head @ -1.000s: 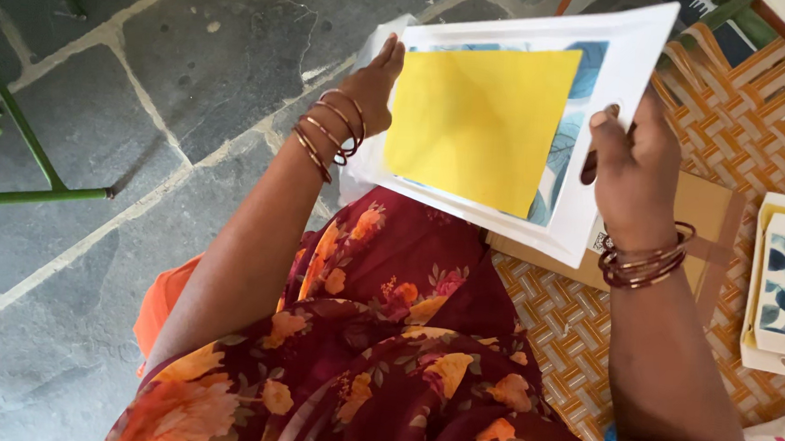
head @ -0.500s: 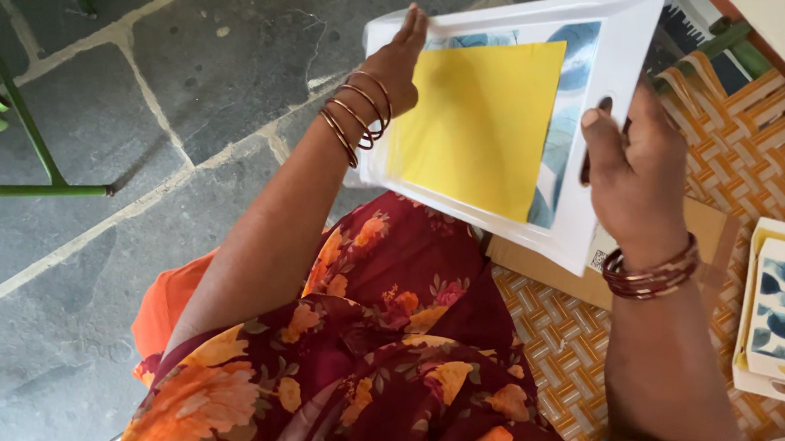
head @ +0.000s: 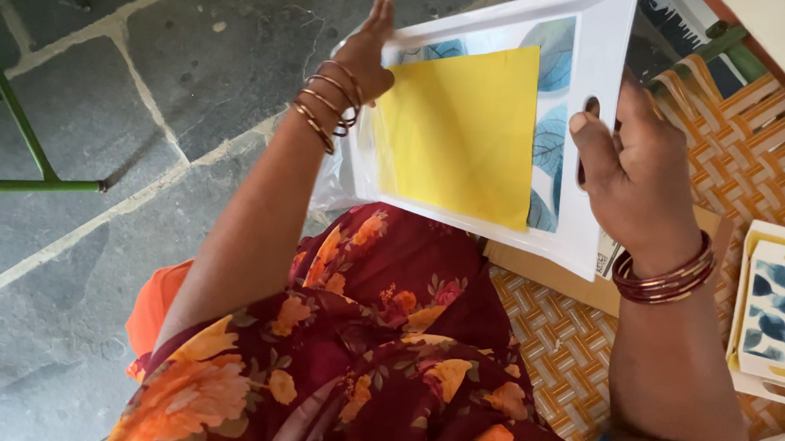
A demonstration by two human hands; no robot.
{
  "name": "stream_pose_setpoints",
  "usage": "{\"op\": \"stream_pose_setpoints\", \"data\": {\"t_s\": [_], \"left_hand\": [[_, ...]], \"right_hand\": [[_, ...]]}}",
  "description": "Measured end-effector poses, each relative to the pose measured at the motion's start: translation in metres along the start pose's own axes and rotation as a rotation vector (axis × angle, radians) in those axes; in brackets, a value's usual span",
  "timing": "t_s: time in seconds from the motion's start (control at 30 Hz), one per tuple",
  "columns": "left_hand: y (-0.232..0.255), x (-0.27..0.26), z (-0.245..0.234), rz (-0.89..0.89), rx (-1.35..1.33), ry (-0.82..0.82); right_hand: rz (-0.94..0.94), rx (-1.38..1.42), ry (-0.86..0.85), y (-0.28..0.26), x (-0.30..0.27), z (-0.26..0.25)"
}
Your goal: The person unboxes a cardboard package, removes several plastic-wrapped trays featuring leaf patterns, and handles a small tray with a blue leaf design.
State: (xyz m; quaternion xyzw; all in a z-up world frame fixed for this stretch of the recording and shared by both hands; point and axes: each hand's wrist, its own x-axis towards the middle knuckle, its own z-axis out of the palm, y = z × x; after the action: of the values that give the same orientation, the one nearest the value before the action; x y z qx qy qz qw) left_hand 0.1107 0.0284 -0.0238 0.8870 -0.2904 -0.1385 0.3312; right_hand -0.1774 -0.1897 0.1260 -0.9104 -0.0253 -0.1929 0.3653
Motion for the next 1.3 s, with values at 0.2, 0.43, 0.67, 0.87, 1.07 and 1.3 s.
{"op": "stream_pose_setpoints", "data": {"t_s": [0.2, 0.43, 0.67, 0.87, 1.07, 1.3], "left_hand": [[-0.006, 0.011, 0.029, 0.352, 0.055, 0.082], [0.055, -0.067, 0.044, 0.088, 0.196, -0.154], [0.055, -0.073, 0.053, 0.280, 0.156, -0.025], [0.102, -0.051, 0.051, 0.384, 0.078, -0.017], [0.170, -0.038, 0.052, 0.306, 0.174, -0.171], [0.207, -0.052, 0.084, 0.554, 0.210, -0.088]], "right_hand": [[0.052, -0.063, 0.021, 0.032, 0.014, 0.010], [0.303, 0.404, 0.133, 0.094, 0.024, 0.028], [0.173, 0.390, 0.225, 0.101, 0.003, 0.086], [0.295, 0.356, 0.246, 0.073, 0.008, 0.108], [0.336, 0.514, 0.372, 0.095, 0.019, 0.118], [0.352, 1.335, 0.410, 0.143, 0.010, 0.126]]}}
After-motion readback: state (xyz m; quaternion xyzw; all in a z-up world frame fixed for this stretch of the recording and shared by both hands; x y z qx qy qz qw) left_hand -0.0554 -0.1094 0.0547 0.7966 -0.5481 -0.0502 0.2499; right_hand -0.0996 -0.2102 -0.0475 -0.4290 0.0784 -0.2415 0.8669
